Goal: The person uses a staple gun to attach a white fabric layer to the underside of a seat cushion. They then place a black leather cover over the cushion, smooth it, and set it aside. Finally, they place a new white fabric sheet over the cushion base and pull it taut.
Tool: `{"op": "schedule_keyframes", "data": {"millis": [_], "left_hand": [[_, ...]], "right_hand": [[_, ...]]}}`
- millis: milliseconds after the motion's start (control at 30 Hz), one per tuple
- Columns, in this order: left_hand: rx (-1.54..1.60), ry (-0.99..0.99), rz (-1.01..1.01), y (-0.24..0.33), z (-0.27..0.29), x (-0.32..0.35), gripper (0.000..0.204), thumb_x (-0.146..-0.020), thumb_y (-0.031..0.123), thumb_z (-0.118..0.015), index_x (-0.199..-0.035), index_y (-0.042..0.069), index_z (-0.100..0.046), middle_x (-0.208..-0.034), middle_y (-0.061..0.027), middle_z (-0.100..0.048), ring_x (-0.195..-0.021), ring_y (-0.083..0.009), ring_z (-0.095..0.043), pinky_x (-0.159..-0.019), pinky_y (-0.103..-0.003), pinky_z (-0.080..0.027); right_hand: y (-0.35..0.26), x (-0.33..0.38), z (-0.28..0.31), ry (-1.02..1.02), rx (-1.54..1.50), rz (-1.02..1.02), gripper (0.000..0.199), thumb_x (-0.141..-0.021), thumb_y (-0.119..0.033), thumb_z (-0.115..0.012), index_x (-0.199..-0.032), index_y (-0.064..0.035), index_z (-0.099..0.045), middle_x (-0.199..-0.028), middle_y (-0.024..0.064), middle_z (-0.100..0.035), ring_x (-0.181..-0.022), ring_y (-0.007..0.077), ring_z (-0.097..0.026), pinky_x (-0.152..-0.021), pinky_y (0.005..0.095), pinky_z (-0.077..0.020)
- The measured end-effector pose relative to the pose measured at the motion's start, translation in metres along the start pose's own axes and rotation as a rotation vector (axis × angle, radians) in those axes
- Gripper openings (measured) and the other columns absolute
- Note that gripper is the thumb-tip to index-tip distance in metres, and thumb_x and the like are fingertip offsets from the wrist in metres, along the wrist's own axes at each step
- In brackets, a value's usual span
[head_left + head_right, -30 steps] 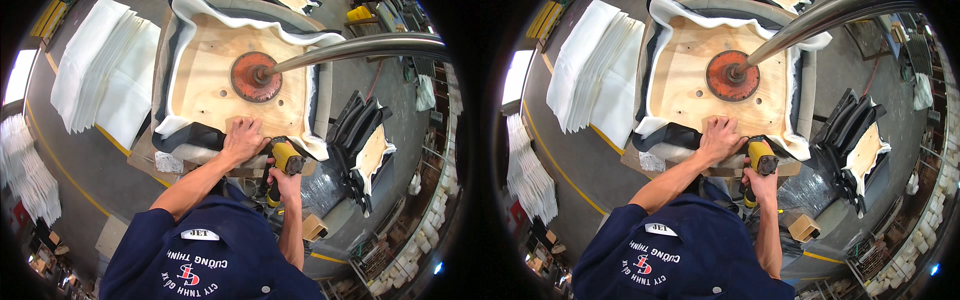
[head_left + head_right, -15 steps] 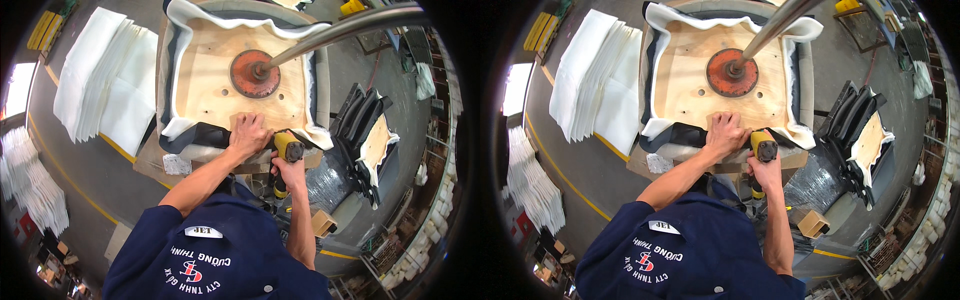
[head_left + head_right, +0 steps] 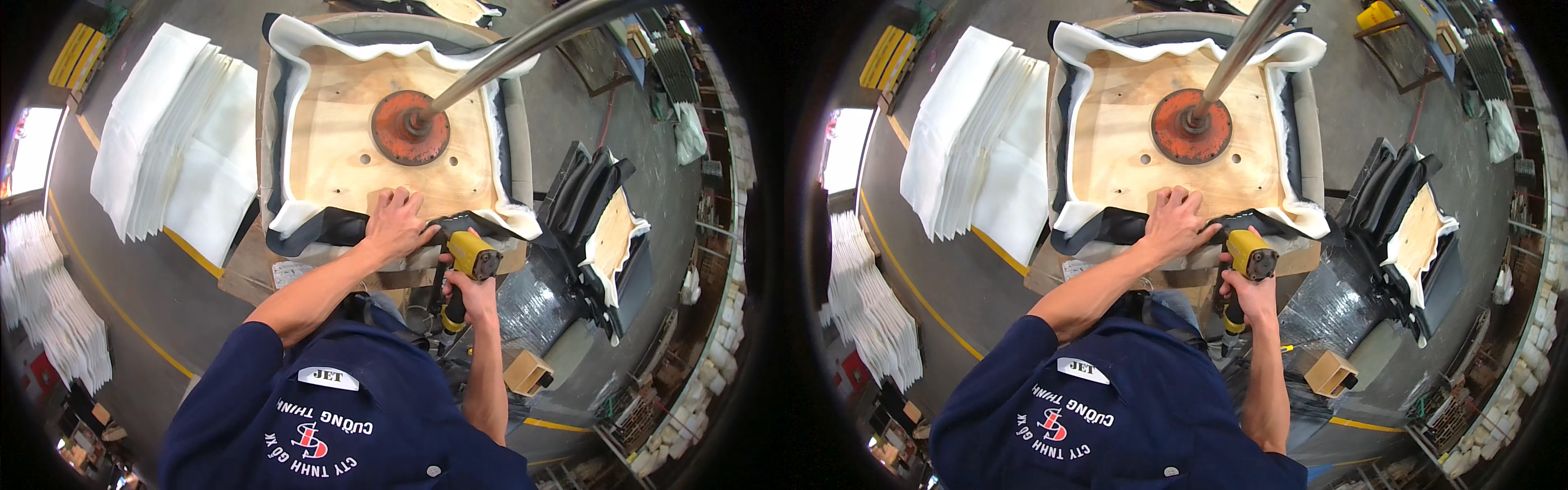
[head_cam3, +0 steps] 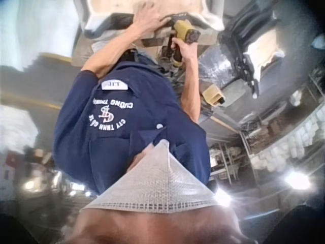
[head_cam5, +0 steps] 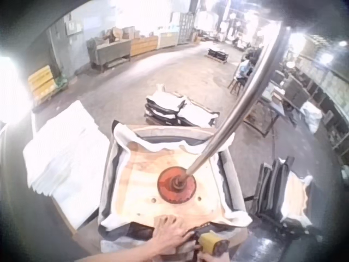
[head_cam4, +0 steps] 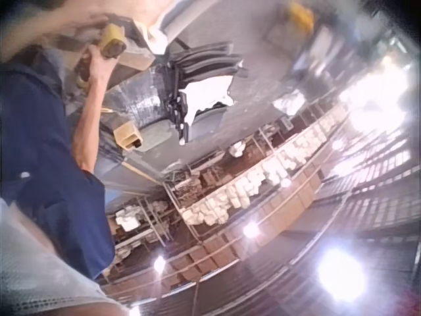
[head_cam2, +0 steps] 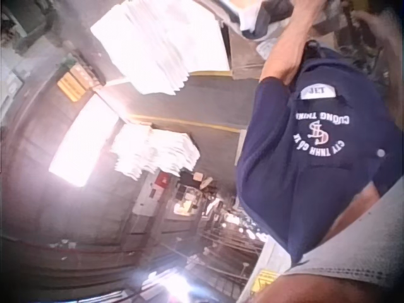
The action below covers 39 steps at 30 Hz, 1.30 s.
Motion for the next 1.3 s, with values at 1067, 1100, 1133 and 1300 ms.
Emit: {"op": "schedule_keyframes", "data": {"millis": [1067, 1100, 1133, 1300], "left_hand": [[0.023, 0.137, 0.128, -0.005, -0.004, 0.000, 0.031, -0.082, 0.035, -0.075, -0.065, 0.011, -0.071, -0.098, -0.0051, -0.058, -0.102, -0.0268, -0.050, -0.091, -0.046, -0.036], [0.055, 0.102, 0.093, -0.004, -0.004, 0.000, 0.029, -0.082, 0.037, -0.075, -0.069, 0.011, -0.072, -0.098, -0.0052, -0.058, -0.103, -0.0268, -0.051, -0.091, -0.046, -0.036], [0.085, 0.067, 0.066, -0.002, -0.001, -0.001, 0.029, -0.081, 0.038, -0.075, -0.073, 0.011, -0.073, -0.099, -0.0054, -0.058, -0.104, -0.0268, -0.051, -0.092, -0.046, -0.036], [-0.024, -0.178, -0.037, -0.008, 0.010, 0.018, 0.047, -0.075, 0.049, -0.078, -0.099, 0.009, -0.072, -0.103, -0.0077, -0.057, -0.105, -0.0295, -0.050, -0.093, -0.046, -0.037]], "right_hand": [[-0.003, -0.011, -0.020, 0.027, 0.105, -0.072, 0.089, -0.078, 0.013, -0.058, -0.158, -0.0156, -0.032, -0.098, 0.0109, -0.066, -0.058, 0.0137, -0.059, -0.052, 0.0278, -0.0513], [0.002, -0.006, -0.016, 0.032, 0.081, -0.055, 0.090, -0.078, 0.014, -0.058, -0.158, -0.0159, -0.032, -0.099, 0.0113, -0.066, -0.058, 0.0138, -0.060, -0.052, 0.0278, -0.0516], [0.005, -0.003, -0.012, 0.030, 0.062, -0.041, 0.090, -0.078, 0.015, -0.058, -0.158, -0.0163, -0.032, -0.101, 0.0117, -0.066, -0.059, 0.0139, -0.060, -0.052, 0.0278, -0.0520], [0.009, -0.002, 0.000, 0.047, 0.008, 0.018, 0.091, -0.078, 0.016, -0.058, -0.158, -0.0169, -0.032, -0.106, 0.0131, -0.068, -0.060, 0.0140, -0.061, -0.053, 0.0275, -0.0530]]}}
Point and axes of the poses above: each hand's wrist, its own x-axis away from the middle knuckle, its own z-axis out of the back of the hand, y = z × x, the point moved 10 cm from there along -x, towards the middle knuckle
